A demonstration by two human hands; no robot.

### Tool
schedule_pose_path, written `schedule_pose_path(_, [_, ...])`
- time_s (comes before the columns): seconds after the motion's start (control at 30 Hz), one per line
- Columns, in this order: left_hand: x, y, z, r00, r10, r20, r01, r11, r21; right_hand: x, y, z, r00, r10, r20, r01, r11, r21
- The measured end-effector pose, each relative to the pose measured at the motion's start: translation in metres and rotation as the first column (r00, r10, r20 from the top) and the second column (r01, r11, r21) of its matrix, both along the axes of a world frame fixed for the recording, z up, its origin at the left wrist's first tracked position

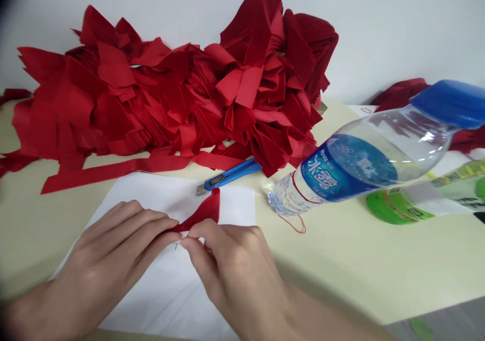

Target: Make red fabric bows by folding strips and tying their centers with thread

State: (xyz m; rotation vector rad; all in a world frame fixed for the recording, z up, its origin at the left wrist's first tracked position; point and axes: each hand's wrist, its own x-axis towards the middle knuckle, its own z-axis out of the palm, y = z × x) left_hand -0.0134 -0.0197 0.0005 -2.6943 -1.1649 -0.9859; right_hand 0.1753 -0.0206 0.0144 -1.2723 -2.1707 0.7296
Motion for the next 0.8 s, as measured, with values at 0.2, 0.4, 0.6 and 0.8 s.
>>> schedule_pose_path(0.2, [0.001,-0.002,0.0,0.997,0.06,0.058,-0.064,0.995,0.081,0.0,-0.002,-0.001,0.978,-0.12,-0.172,0.085,0.976,-0.198])
schedule_pose_path(0.4, [0.0,-0.003,0.002,0.998,0.057,-0.027,-0.051,0.983,0.177,0.0,-0.006,-0.002,0.949,-0.178,-0.262,0.121,0.968,-0.221])
schedule_pose_path(0.6, [0.005,0.0,0.005,0.985,0.102,0.137,-0.104,0.995,0.005,-0.006,-0.011,-0.006,0.944,-0.139,-0.299,0.046,0.954,-0.298])
schedule_pose_path(0.8, [0.007,0.001,0.013,0.891,0.332,0.309,-0.092,0.799,-0.595,-0.01,-0.012,-0.011,0.9,-0.263,-0.349,0.072,0.877,-0.474])
